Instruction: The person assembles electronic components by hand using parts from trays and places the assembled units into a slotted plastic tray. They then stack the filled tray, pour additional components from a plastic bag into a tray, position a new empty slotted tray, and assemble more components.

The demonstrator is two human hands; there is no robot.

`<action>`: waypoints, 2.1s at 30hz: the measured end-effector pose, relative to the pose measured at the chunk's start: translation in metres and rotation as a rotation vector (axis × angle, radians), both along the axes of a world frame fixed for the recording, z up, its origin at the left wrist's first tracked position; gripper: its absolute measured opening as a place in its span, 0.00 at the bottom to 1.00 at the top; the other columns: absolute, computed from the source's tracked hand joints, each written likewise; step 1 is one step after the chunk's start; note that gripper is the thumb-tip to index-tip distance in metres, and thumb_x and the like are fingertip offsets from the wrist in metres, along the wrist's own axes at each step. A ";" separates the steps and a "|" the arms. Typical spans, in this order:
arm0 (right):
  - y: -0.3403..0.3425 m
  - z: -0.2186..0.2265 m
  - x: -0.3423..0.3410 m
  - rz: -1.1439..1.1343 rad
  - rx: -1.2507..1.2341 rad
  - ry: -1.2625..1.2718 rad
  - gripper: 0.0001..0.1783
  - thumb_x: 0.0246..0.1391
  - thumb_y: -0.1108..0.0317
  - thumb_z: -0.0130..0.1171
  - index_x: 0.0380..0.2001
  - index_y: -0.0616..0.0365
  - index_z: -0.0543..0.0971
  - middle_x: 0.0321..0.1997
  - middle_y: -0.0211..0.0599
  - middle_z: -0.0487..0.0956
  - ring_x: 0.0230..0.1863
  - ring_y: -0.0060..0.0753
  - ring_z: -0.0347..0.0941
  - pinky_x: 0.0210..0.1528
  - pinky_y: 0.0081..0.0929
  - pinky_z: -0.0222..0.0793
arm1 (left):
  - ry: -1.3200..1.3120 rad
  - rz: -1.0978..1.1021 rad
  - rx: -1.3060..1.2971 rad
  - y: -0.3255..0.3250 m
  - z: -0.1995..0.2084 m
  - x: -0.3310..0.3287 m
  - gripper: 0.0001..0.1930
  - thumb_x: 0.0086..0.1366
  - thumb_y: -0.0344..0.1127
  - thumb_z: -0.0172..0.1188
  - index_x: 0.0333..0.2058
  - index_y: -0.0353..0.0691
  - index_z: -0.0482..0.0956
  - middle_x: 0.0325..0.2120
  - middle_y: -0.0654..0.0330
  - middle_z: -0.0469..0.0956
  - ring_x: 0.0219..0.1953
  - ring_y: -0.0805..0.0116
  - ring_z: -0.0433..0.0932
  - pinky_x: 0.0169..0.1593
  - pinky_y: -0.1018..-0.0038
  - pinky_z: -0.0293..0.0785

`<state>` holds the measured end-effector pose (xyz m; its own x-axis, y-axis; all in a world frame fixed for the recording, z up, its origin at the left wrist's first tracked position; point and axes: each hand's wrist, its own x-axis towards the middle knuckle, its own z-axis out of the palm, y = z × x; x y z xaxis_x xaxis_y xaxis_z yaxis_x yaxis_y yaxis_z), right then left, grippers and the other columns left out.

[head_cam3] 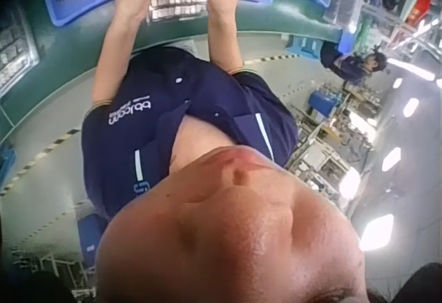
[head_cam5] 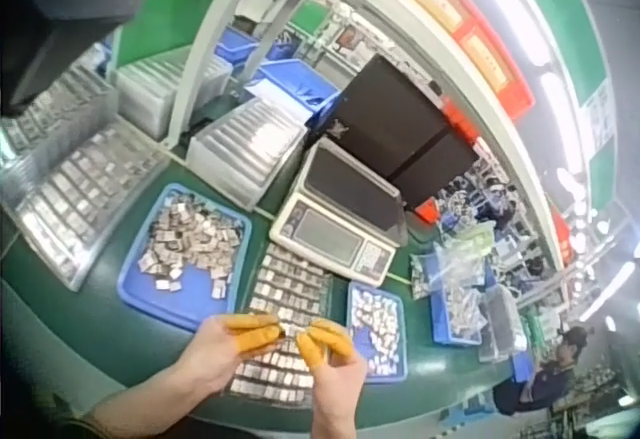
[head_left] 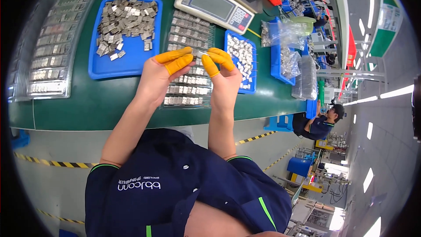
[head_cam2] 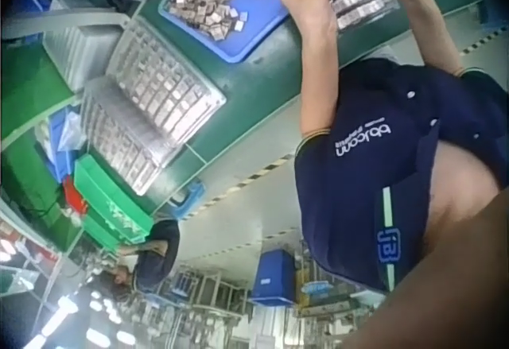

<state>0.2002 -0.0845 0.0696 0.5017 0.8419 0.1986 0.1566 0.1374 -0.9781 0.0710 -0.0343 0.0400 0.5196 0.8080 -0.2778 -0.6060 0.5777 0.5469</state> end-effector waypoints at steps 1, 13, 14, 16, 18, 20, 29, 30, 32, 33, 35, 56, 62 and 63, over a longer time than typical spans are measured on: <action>0.002 -0.002 -0.001 0.008 -0.020 0.057 0.08 0.38 0.80 0.63 0.27 0.64 0.79 0.37 0.37 0.76 0.43 0.29 0.69 0.48 0.24 0.60 | 0.011 0.010 -0.007 0.001 -0.001 -0.002 0.15 0.57 0.27 0.57 0.44 0.29 0.72 0.38 0.56 0.76 0.39 0.66 0.77 0.41 0.81 0.75; -0.005 -0.001 0.007 0.150 -0.119 -0.259 0.08 0.35 0.83 0.63 0.24 0.64 0.78 0.33 0.37 0.75 0.39 0.28 0.70 0.43 0.22 0.63 | 0.234 -0.030 0.206 -0.001 -0.014 -0.012 0.13 0.55 0.24 0.58 0.39 0.24 0.75 0.36 0.51 0.77 0.35 0.66 0.78 0.41 0.78 0.74; -0.007 0.000 0.008 0.155 -0.167 -0.245 0.08 0.35 0.82 0.64 0.24 0.63 0.78 0.33 0.36 0.76 0.38 0.28 0.70 0.43 0.22 0.63 | 0.269 -0.015 0.221 -0.002 -0.011 -0.012 0.12 0.53 0.23 0.59 0.37 0.23 0.76 0.34 0.51 0.78 0.34 0.68 0.78 0.41 0.78 0.74; -0.009 0.002 0.014 0.185 -0.174 -0.306 0.08 0.33 0.81 0.65 0.23 0.63 0.78 0.32 0.36 0.76 0.38 0.29 0.70 0.43 0.23 0.64 | 0.351 -0.001 0.331 -0.005 -0.013 -0.011 0.12 0.53 0.21 0.59 0.37 0.25 0.76 0.34 0.52 0.78 0.34 0.68 0.78 0.40 0.78 0.74; -0.014 0.006 0.019 0.218 -0.172 -0.274 0.09 0.33 0.80 0.66 0.22 0.62 0.79 0.31 0.36 0.77 0.38 0.30 0.71 0.43 0.24 0.64 | 0.362 0.014 0.395 -0.008 -0.011 -0.010 0.11 0.52 0.20 0.59 0.36 0.26 0.77 0.34 0.52 0.78 0.34 0.68 0.78 0.41 0.77 0.75; -0.019 0.009 0.019 0.194 -0.189 -0.228 0.09 0.32 0.80 0.67 0.22 0.62 0.78 0.31 0.37 0.77 0.38 0.30 0.71 0.44 0.25 0.64 | 0.315 -0.028 0.399 -0.009 -0.013 -0.010 0.11 0.52 0.20 0.59 0.36 0.26 0.77 0.34 0.52 0.78 0.34 0.67 0.78 0.41 0.76 0.75; -0.034 -0.007 0.028 0.409 -0.326 0.441 0.24 0.35 0.78 0.66 0.41 0.67 0.74 0.40 0.37 0.76 0.44 0.29 0.72 0.50 0.26 0.67 | 0.205 -0.240 0.326 -0.007 -0.008 -0.007 0.17 0.52 0.22 0.61 0.42 0.28 0.72 0.26 0.56 0.78 0.27 0.71 0.77 0.34 0.79 0.76; -0.036 -0.010 0.029 0.458 -0.370 0.507 0.25 0.35 0.78 0.67 0.42 0.67 0.74 0.42 0.38 0.76 0.44 0.30 0.72 0.50 0.26 0.67 | 0.210 -0.247 0.333 -0.007 -0.007 -0.007 0.17 0.52 0.22 0.61 0.42 0.28 0.72 0.26 0.56 0.78 0.27 0.71 0.77 0.34 0.79 0.76; -0.040 -0.015 0.029 0.469 -0.332 0.554 0.25 0.35 0.78 0.67 0.42 0.67 0.74 0.43 0.40 0.76 0.44 0.31 0.73 0.50 0.27 0.68 | 0.039 -0.304 0.276 -0.008 -0.008 -0.006 0.20 0.51 0.22 0.61 0.44 0.29 0.69 0.25 0.58 0.77 0.27 0.73 0.77 0.33 0.80 0.76; -0.041 -0.016 0.029 0.474 -0.348 0.586 0.24 0.35 0.78 0.67 0.42 0.68 0.75 0.42 0.40 0.76 0.43 0.31 0.73 0.49 0.27 0.68 | 0.010 -0.313 0.245 -0.008 -0.009 -0.007 0.21 0.50 0.22 0.62 0.44 0.29 0.68 0.25 0.59 0.77 0.27 0.74 0.77 0.34 0.81 0.76; -0.043 -0.020 0.025 0.496 -0.316 0.702 0.22 0.36 0.80 0.66 0.40 0.68 0.75 0.40 0.40 0.77 0.42 0.30 0.74 0.48 0.25 0.69 | 0.029 -0.375 0.241 -0.007 -0.010 -0.012 0.21 0.50 0.22 0.62 0.44 0.29 0.68 0.25 0.59 0.77 0.27 0.74 0.77 0.34 0.80 0.76; -0.100 0.019 0.041 0.294 -0.343 0.087 0.12 0.45 0.69 0.61 0.33 0.66 0.76 0.30 0.38 0.78 0.33 0.29 0.75 0.36 0.26 0.71 | 0.281 -0.234 0.322 -0.035 -0.024 0.005 0.15 0.56 0.25 0.58 0.42 0.27 0.72 0.29 0.55 0.76 0.28 0.71 0.75 0.36 0.78 0.73; -0.205 -0.019 0.050 1.042 -1.742 -0.388 0.15 0.51 0.65 0.45 0.30 0.67 0.75 0.28 0.49 0.77 0.30 0.46 0.76 0.30 0.38 0.72 | 0.290 -0.211 0.341 -0.027 -0.029 -0.002 0.15 0.58 0.25 0.56 0.44 0.27 0.71 0.31 0.54 0.75 0.30 0.70 0.75 0.38 0.79 0.73; -0.257 -0.075 0.047 0.882 -1.949 0.009 0.16 0.54 0.63 0.44 0.34 0.66 0.74 0.34 0.48 0.78 0.33 0.41 0.77 0.32 0.37 0.75 | 0.263 -0.219 0.356 -0.026 -0.028 -0.004 0.15 0.58 0.25 0.56 0.44 0.28 0.71 0.31 0.54 0.75 0.30 0.70 0.75 0.37 0.79 0.73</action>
